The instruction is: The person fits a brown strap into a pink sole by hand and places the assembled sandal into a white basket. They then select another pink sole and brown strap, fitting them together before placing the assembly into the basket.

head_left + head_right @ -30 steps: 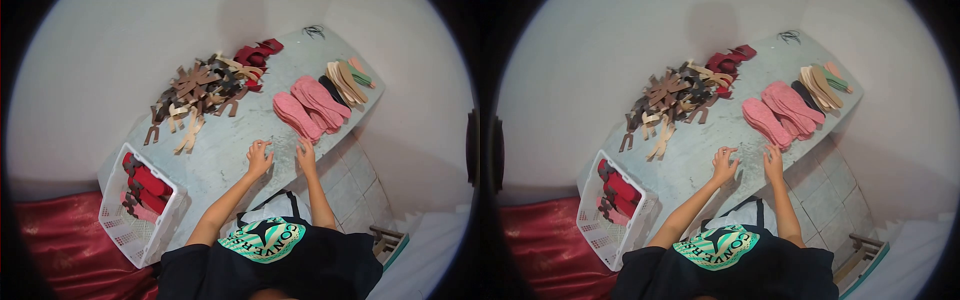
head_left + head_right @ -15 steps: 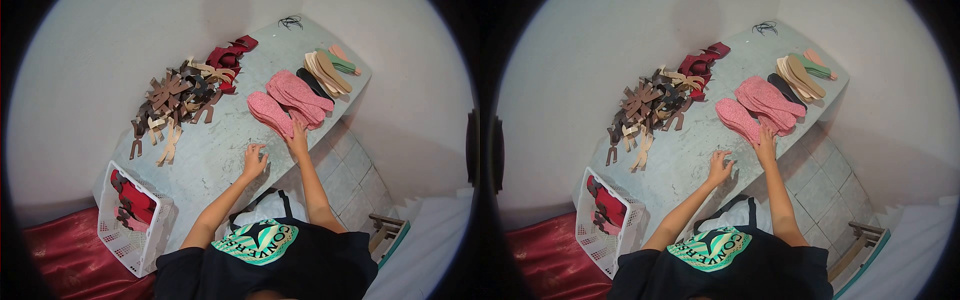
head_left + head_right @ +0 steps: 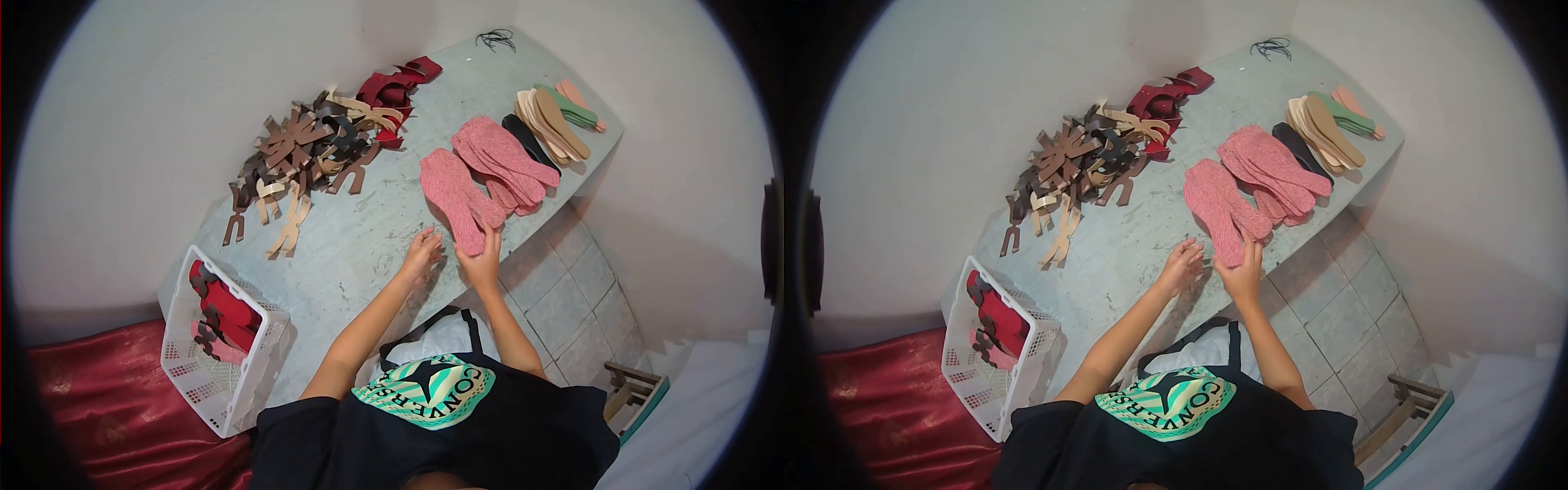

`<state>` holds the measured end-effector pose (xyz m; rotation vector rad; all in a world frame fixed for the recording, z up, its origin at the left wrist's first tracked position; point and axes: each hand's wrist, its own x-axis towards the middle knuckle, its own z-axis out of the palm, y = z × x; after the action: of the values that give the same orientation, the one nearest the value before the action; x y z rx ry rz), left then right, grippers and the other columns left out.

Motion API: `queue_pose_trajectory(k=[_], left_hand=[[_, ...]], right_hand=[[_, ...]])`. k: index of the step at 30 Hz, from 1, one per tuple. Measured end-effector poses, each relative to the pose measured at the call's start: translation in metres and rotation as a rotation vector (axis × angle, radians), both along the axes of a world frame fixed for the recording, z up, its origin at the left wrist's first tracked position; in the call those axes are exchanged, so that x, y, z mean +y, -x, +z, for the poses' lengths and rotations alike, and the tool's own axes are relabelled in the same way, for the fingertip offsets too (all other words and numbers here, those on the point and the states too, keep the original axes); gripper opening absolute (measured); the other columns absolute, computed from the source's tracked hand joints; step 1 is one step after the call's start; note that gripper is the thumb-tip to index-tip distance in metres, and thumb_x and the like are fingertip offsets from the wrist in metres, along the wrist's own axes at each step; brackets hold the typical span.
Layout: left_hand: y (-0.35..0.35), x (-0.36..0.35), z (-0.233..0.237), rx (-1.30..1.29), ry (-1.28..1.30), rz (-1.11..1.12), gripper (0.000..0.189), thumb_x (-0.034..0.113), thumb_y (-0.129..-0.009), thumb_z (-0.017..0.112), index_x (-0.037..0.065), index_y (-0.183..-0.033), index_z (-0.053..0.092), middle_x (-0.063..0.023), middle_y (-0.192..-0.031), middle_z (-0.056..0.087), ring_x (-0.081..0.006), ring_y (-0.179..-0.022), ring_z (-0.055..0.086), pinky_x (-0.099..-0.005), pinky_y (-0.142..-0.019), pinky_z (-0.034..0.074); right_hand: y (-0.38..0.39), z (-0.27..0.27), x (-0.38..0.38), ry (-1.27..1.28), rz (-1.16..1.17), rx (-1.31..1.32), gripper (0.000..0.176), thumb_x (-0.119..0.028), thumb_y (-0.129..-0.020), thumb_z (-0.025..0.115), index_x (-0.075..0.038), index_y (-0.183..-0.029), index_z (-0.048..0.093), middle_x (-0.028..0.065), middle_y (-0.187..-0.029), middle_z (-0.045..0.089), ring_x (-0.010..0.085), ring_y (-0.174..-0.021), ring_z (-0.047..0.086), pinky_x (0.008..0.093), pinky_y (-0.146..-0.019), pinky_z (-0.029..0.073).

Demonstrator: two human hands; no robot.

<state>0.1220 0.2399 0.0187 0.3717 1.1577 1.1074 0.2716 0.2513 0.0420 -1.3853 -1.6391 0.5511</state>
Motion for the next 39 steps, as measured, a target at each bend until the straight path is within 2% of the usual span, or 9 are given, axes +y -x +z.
queue_pose_trajectory(k=[4, 9, 15, 18, 22, 25, 27, 30, 39], left_hand=[[0.016, -0.009, 0.002, -0.097, -0.001, 0.051, 0.041, 0.026, -0.086, 0.058, 0.010, -0.120, 0.042, -0.0026, -0.103, 0.052, -0.0138, -0.091, 0.051, -0.0257, -0.073, 0.044], [0.032, -0.028, 0.023, -0.217, -0.123, 0.186, 0.028, 0.020, -0.086, 0.058, 0.011, -0.110, 0.044, 0.0001, -0.096, 0.053, -0.0116, -0.089, 0.053, -0.0253, -0.074, 0.047], [0.057, -0.044, 0.037, -0.176, -0.344, 0.447, 0.040, 0.007, -0.086, 0.056, 0.008, -0.121, 0.036, -0.0077, -0.101, 0.057, -0.0138, -0.091, 0.058, -0.0274, -0.077, 0.049], [0.081, -0.052, 0.036, -0.163, -0.369, 0.503, 0.047, 0.002, -0.086, 0.053, 0.005, -0.126, 0.029, -0.0143, -0.107, 0.057, -0.0182, -0.095, 0.058, -0.0312, -0.082, 0.048], [0.109, -0.063, 0.030, -0.129, -0.358, 0.586, 0.045, 0.003, -0.087, 0.053, 0.005, -0.125, 0.031, -0.0129, -0.105, 0.058, -0.0169, -0.094, 0.059, -0.0309, -0.080, 0.049], [0.128, -0.066, 0.026, -0.085, -0.362, 0.597, 0.045, 0.003, -0.087, 0.053, 0.005, -0.126, 0.030, -0.0135, -0.107, 0.057, -0.0178, -0.094, 0.059, -0.0317, -0.080, 0.049], [0.137, -0.064, 0.026, -0.064, -0.335, 0.587, 0.046, 0.003, -0.087, 0.051, 0.005, -0.128, 0.030, -0.0136, -0.108, 0.057, -0.0183, -0.095, 0.059, -0.0320, -0.081, 0.049], [0.151, -0.053, 0.027, -0.086, -0.355, 0.563, 0.048, 0.000, -0.086, 0.050, 0.003, -0.128, 0.028, -0.0160, -0.108, 0.057, -0.0207, -0.098, 0.057, -0.0334, -0.086, 0.046], [0.183, -0.021, 0.014, -0.049, -0.285, 0.518, 0.047, -0.001, -0.086, 0.048, 0.003, -0.130, 0.029, -0.0132, -0.111, 0.056, -0.0210, -0.096, 0.059, -0.0337, -0.083, 0.049]], right_hand=[[0.015, -0.009, -0.033, -0.149, 0.045, 0.036, 0.075, -0.019, -0.057, 0.078, -0.001, -0.120, 0.042, 0.0124, -0.094, 0.045, 0.0272, -0.084, 0.047, 0.0365, -0.077, 0.041], [0.034, -0.009, -0.047, -0.249, 0.199, 0.001, 0.070, -0.018, -0.055, 0.078, -0.003, -0.115, 0.043, 0.0123, -0.094, 0.046, 0.0266, -0.083, 0.048, 0.0359, -0.075, 0.042], [0.074, -0.003, -0.059, -0.263, 0.312, -0.020, 0.072, -0.021, -0.056, 0.080, -0.005, -0.116, 0.042, 0.0115, -0.095, 0.047, 0.0258, -0.082, 0.048, 0.0363, -0.077, 0.040], [0.092, 0.002, -0.064, -0.220, 0.398, -0.071, 0.072, -0.024, -0.058, 0.080, -0.005, -0.117, 0.042, 0.0125, -0.100, 0.048, 0.0274, -0.090, 0.047, 0.0376, -0.083, 0.037], [0.110, 0.000, -0.062, -0.229, 0.549, -0.029, 0.061, -0.026, -0.069, 0.073, -0.003, -0.117, 0.042, 0.0137, -0.110, 0.048, 0.0312, -0.105, 0.042, 0.0381, -0.088, 0.034], [0.133, -0.005, -0.028, -0.205, 0.510, 0.102, 0.047, -0.022, -0.076, 0.066, -0.002, -0.114, 0.047, 0.0155, -0.107, 0.047, 0.0303, -0.098, 0.045, 0.0401, -0.088, 0.034], [0.151, 0.002, 0.011, -0.024, 0.445, 0.236, 0.034, -0.011, -0.079, 0.060, -0.001, -0.109, 0.050, 0.0147, -0.104, 0.049, 0.0280, -0.096, 0.048, 0.0372, -0.085, 0.038], [0.177, 0.009, 0.069, -0.014, 0.454, 0.258, 0.029, -0.006, -0.080, 0.057, -0.001, -0.108, 0.051, 0.0129, -0.099, 0.052, 0.0243, -0.092, 0.052, 0.0330, -0.080, 0.041], [0.250, -0.048, 0.196, 0.082, 0.497, 0.150, 0.043, -0.012, -0.081, 0.059, -0.001, -0.121, 0.045, 0.0150, -0.109, 0.054, 0.0249, -0.098, 0.053, 0.0332, -0.086, 0.042]])
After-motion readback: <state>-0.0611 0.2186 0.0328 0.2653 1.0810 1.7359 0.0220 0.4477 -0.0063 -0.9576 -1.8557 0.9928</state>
